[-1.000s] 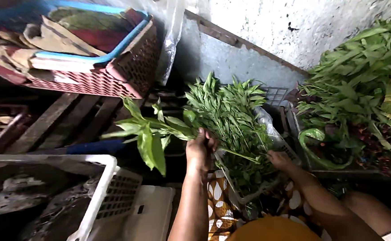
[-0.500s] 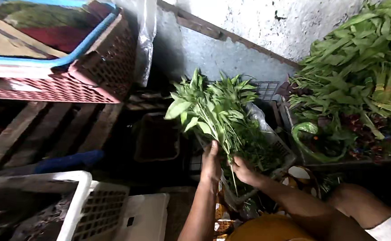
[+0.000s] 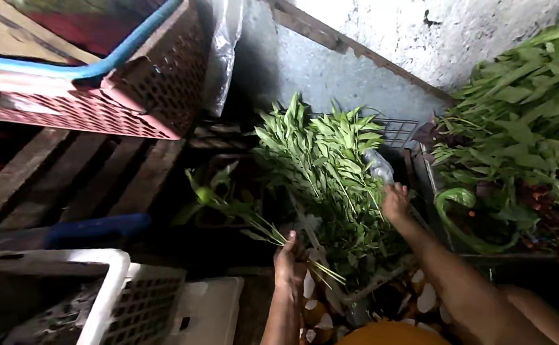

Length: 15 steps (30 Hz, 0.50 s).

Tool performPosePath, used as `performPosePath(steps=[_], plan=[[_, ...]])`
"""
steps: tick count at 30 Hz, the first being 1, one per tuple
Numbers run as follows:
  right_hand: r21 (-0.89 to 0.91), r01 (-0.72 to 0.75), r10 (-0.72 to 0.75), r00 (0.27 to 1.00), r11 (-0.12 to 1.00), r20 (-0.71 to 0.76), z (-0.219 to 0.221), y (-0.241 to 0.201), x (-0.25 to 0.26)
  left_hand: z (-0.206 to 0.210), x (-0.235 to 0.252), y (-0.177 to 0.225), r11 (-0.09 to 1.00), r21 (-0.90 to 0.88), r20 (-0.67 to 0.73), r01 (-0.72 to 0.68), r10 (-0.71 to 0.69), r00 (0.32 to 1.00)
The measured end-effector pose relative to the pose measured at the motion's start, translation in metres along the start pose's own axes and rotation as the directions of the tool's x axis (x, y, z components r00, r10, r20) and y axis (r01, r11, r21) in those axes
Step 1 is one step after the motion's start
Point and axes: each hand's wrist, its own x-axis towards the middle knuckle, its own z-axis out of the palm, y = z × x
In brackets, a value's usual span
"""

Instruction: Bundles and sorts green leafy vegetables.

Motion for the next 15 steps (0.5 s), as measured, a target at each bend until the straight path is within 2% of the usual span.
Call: performPosePath(steps=[2,3,4,6,8,9,11,13,15], plan=[[-0.143,0.022,-0.013,0.998,0.989,0.065,0.004,0.011,0.012,0.0,0.001,-0.003,0.993,-0.053,0.018,0.104,-0.103,0.995],[-0.155,0.05,-0.035,0.994,0.987,0.1,0.003,0.013,0.014,0.0,0.001,-0.004,0.987,-0.064,0.031,0.146,-0.144,0.989],[-0.098,0.06,-0.047,0.991,0.993,0.123,-0.004,0.013,0.015,0.001,0.001,-0.006,0.982,-0.072,0.051,0.173,-0.169,0.984],[0.221,0.031,-0.046,0.997,0.975,0.064,-0.025,0.011,0.01,0.006,0.001,-0.008,0.98,-0.081,0.098,0.182,-0.174,0.98],[0.539,0.044,-0.014,0.998,0.841,-0.059,-0.036,0.012,-0.002,0.013,-0.001,-0.011,0.983,-0.062,0.139,0.174,-0.164,0.977],[0.611,0.057,-0.007,0.996,0.789,-0.084,-0.035,0.014,-0.01,0.019,-0.001,-0.014,0.983,-0.049,0.151,0.174,-0.165,0.975],[0.583,0.038,-0.038,0.999,0.812,-0.012,-0.026,0.022,-0.024,0.029,-0.002,-0.021,0.983,-0.012,0.173,0.181,-0.177,0.969],[0.578,0.1,-0.085,0.995,0.81,-0.054,-0.013,0.03,-0.036,0.04,-0.002,-0.027,0.983,0.024,0.185,0.183,-0.184,0.965],[0.658,0.143,-0.103,0.99,0.739,-0.099,-0.012,0.025,-0.054,0.047,-0.005,-0.03,0.984,0.028,0.205,0.175,-0.177,0.963]])
